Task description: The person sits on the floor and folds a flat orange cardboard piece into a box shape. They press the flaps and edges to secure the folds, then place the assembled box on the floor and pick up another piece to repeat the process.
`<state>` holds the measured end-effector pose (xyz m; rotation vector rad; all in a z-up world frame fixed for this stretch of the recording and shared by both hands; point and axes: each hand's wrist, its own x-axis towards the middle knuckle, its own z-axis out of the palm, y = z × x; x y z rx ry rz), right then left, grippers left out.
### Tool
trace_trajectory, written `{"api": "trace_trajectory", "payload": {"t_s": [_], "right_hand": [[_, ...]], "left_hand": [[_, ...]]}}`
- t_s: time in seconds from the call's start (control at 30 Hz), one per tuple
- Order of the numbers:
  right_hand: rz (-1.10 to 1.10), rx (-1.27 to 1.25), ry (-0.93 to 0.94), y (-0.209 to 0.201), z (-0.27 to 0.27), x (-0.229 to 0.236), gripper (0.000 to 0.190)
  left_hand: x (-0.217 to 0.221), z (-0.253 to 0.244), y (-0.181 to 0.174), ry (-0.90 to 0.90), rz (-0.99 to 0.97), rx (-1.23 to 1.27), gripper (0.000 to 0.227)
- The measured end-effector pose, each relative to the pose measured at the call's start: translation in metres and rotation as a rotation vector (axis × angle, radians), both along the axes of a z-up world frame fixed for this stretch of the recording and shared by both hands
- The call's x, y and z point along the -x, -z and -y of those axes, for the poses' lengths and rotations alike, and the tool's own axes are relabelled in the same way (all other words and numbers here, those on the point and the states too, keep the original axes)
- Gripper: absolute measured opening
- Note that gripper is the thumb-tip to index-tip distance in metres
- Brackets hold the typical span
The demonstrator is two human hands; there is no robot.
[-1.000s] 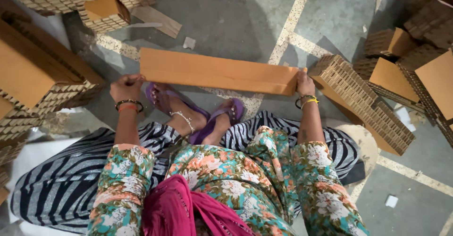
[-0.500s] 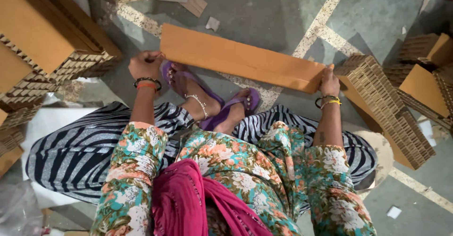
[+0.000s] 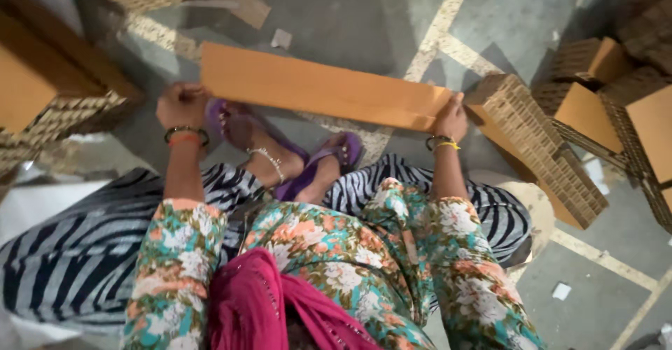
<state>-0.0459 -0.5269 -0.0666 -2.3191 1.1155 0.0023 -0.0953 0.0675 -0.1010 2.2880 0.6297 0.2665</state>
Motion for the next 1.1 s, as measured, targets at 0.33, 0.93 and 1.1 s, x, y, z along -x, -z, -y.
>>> {"api": "trace_trajectory", "payload": {"t_s": [0.33, 0.93, 1.1], "right_hand": [[0.506, -0.229, -0.473, 0.014, 0.005, -0.004, 0.057], [0.274, 0.437, -0.962, -0.065, -0.074, -0.027, 0.04], [0.23, 0.379, -0.949, -0.062, -0.071, -0.026, 0.037]], "left_hand": [[-0.014, 0.032, -0.037, 0.172, -0.098, -0.152, 0.063], [-0.09, 0.163, -0.089, 1.071, -0.059, -0.555, 0.111], [-0.087, 0.164, -0.093, 1.042, -0.001, -0.487, 0.11]]}}
